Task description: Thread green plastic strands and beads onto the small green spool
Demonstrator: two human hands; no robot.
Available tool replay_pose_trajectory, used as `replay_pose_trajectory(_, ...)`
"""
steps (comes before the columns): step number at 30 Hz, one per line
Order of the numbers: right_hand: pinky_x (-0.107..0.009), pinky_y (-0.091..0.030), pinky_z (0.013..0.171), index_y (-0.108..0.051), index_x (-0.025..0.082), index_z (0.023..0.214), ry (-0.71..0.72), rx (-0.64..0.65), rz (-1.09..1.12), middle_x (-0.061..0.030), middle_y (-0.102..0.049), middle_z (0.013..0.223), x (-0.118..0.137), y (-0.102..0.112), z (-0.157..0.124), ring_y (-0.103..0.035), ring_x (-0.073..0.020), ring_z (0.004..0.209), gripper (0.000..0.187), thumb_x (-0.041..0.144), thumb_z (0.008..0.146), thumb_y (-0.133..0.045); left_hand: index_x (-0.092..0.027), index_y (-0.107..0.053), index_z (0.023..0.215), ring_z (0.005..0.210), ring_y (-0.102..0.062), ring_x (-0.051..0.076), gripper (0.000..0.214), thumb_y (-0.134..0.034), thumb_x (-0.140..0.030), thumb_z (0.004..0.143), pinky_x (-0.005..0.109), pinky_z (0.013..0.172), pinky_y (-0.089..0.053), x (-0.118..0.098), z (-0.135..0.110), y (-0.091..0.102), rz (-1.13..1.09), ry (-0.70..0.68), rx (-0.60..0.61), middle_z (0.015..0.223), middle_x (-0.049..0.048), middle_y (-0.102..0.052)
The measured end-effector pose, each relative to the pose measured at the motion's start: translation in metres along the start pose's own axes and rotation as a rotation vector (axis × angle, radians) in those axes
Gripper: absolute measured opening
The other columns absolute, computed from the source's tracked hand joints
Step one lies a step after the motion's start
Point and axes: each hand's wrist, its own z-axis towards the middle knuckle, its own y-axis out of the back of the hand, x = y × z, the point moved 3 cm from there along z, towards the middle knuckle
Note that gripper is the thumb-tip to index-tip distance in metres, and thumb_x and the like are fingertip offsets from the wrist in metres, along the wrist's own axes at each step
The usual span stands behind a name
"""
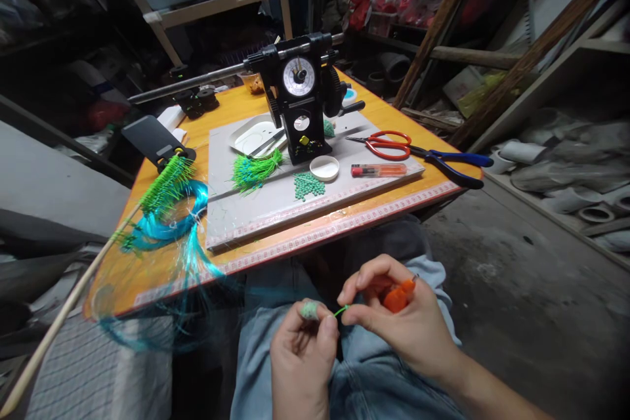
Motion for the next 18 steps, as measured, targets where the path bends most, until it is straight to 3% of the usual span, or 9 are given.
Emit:
replay_pose_trajectory(3,-0.019,-0.042,0.054,-0.062,0.023,0.085,0.01,0.033,-0.094,0.0008,-0.07,0.078,0.001,-0.001,-0.001,-0.061,-0.0118,0.068,0.029,0.011,0.067,-0.082,-0.016,-0.07,0.065,0.059,-0.051,0.007,0.023,-0.085,-0.034,0.062,0.013,0.062,-0.044,0.002,-0.001,-0.004,-0.078,0.085,0.044,0.062,-0.0013,-0.059)
replay_pose_trajectory(7,-0.019,-0.029,0.042,-0.068,0.028,0.103,0.03,0.122,-0.175,0.0,-0.066,0.088,0.001,0.001,0.001,-0.044,-0.0063,0.053,0.042,0.017,0.065,-0.084,-0.014,-0.071,0.069,0.061,-0.051,0.008,0.018,-0.08,-0.03,0.071,0.016,0.064,-0.045,0.009,-0.002,-0.008,-0.25,0.206,0.157,0.063,-0.0002,-0.058)
replay_pose_trajectory(9,-0.02,-0.032,0.045,-0.072,0.029,0.102,0.074,0.164,-0.219,-0.0002,-0.062,0.089,0.004,0.002,0.003,-0.042,-0.0065,0.054,0.034,0.021,0.07,-0.081,-0.014,-0.071,0.071,0.064,-0.053,0.008,0.015,-0.077,-0.028,0.075,0.017,0.066,-0.045,0.011,-0.001,-0.008,-0.255,0.209,0.182,0.064,0.0002,-0.058)
replay_pose_trajectory(12,-0.022,-0.042,0.057,-0.076,0.026,0.09,0.122,0.199,-0.296,-0.001,-0.057,0.085,0.01,0.001,0.005,-0.052,-0.0102,0.066,0.013,0.019,0.08,-0.071,-0.014,-0.072,0.075,0.068,-0.057,0.01,0.012,-0.074,-0.026,0.077,0.018,0.068,-0.047,0.013,-0.001,-0.007,-0.21,0.185,0.187,0.068,0.0016,-0.062)
replay_pose_trajectory(15,-0.023,-0.047,0.069,-0.074,0.022,0.082,0.134,0.193,-0.315,-0.0016,-0.057,0.084,0.014,0.0,0.007,-0.057,-0.0123,0.076,0.011,0.014,0.082,-0.067,-0.018,-0.073,0.081,0.072,-0.061,0.012,0.013,-0.078,-0.027,0.073,0.02,0.071,-0.049,0.012,-0.001,-0.008,-0.176,0.143,0.145,0.076,0.0026,-0.068)
replay_pose_trajectory(18,-0.023,-0.051,0.074,-0.071,0.019,0.079,0.095,0.193,-0.184,-0.0038,-0.06,0.089,0.013,0.0,0.007,-0.06,-0.0135,0.083,0.007,0.017,0.084,-0.066,-0.021,-0.075,0.08,0.071,-0.064,0.013,0.018,-0.083,-0.027,0.065,0.02,0.069,-0.051,0.007,0.0,-0.006,-0.031,0.034,0.06,0.076,0.0015,-0.071)
